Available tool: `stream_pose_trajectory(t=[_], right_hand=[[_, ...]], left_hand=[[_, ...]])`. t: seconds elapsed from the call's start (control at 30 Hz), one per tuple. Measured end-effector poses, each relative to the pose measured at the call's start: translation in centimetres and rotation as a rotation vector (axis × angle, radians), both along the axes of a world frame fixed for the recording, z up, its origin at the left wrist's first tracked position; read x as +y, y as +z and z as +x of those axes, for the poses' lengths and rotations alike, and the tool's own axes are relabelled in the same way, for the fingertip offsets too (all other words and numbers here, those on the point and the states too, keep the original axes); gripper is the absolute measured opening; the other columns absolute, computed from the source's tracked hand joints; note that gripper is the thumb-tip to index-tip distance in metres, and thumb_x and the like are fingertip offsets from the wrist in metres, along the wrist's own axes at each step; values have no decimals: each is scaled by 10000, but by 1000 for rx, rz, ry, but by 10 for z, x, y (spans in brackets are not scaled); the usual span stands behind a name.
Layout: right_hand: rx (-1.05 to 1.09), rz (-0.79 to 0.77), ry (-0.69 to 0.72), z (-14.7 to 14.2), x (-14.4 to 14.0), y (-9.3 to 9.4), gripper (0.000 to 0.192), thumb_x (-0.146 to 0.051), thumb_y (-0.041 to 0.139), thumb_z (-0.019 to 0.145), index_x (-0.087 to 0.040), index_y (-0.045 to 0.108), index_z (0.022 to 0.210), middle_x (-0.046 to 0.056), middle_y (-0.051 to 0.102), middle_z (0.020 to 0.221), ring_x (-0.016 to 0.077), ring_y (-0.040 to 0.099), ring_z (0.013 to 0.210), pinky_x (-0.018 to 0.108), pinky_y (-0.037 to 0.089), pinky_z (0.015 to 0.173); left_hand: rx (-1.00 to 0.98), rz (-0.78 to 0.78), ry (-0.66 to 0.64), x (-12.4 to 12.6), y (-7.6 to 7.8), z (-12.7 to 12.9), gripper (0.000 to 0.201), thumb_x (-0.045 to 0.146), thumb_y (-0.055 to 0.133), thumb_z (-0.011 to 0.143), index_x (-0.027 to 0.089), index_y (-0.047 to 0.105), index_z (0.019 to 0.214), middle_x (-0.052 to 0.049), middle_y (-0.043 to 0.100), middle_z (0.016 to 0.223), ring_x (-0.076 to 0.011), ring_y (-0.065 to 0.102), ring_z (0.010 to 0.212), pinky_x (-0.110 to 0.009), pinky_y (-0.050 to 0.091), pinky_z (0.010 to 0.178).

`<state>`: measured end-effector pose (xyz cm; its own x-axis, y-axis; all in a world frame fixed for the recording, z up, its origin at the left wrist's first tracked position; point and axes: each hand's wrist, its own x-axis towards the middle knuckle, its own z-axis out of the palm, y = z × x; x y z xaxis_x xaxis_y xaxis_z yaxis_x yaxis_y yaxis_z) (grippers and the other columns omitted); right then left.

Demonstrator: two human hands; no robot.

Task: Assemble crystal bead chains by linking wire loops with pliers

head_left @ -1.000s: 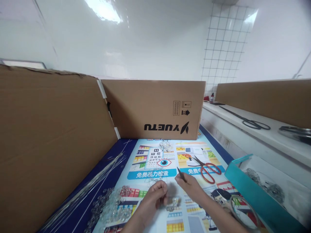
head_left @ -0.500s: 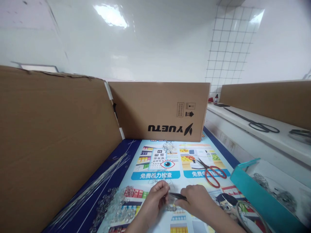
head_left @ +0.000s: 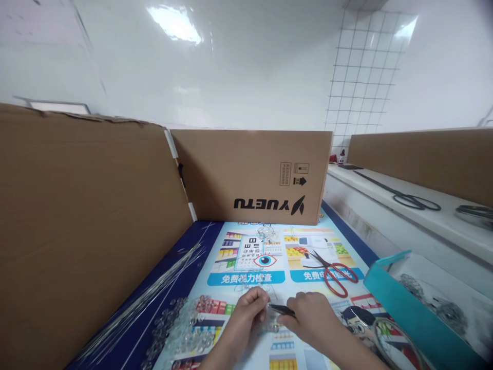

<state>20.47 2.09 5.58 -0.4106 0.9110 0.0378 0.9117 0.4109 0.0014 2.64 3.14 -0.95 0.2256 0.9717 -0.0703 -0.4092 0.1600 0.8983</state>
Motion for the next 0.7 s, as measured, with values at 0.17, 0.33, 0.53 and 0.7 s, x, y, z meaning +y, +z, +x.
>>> stream_pose_trajectory(t=[0.17,0.33,0.53,0.7], right_hand=[[-21,6,-10,0,0,2,384,-522,459,831,-208,667,758,77,672,717,246,632,663,293,369,561],[-36,17,-21,-1,-4,6,357,-501,493,823,-195,669,779,91,670,736,249,627,688,305,374,593],[-43,33,-29,-5,-7,11,314,-453,504,837,-190,670,788,93,664,745,253,616,715,323,376,619],[-40,30,-50,-7,-8,9,299,-437,519,830,-184,670,783,105,662,747,250,613,722,327,376,638]], left_hand=[[34,17,4,-1,4,0,197,293,600,819,159,544,687,50,464,523,-61,375,477,-182,252,488],[47,23,9,-2,6,1,188,294,606,815,159,547,698,47,480,538,-64,400,495,-183,279,500],[32,-30,-1,-4,8,3,198,332,614,801,171,537,717,39,496,550,-76,423,485,-187,314,459],[26,-69,-1,-6,10,7,219,369,623,790,180,531,726,43,492,524,-72,414,437,-179,301,405]])
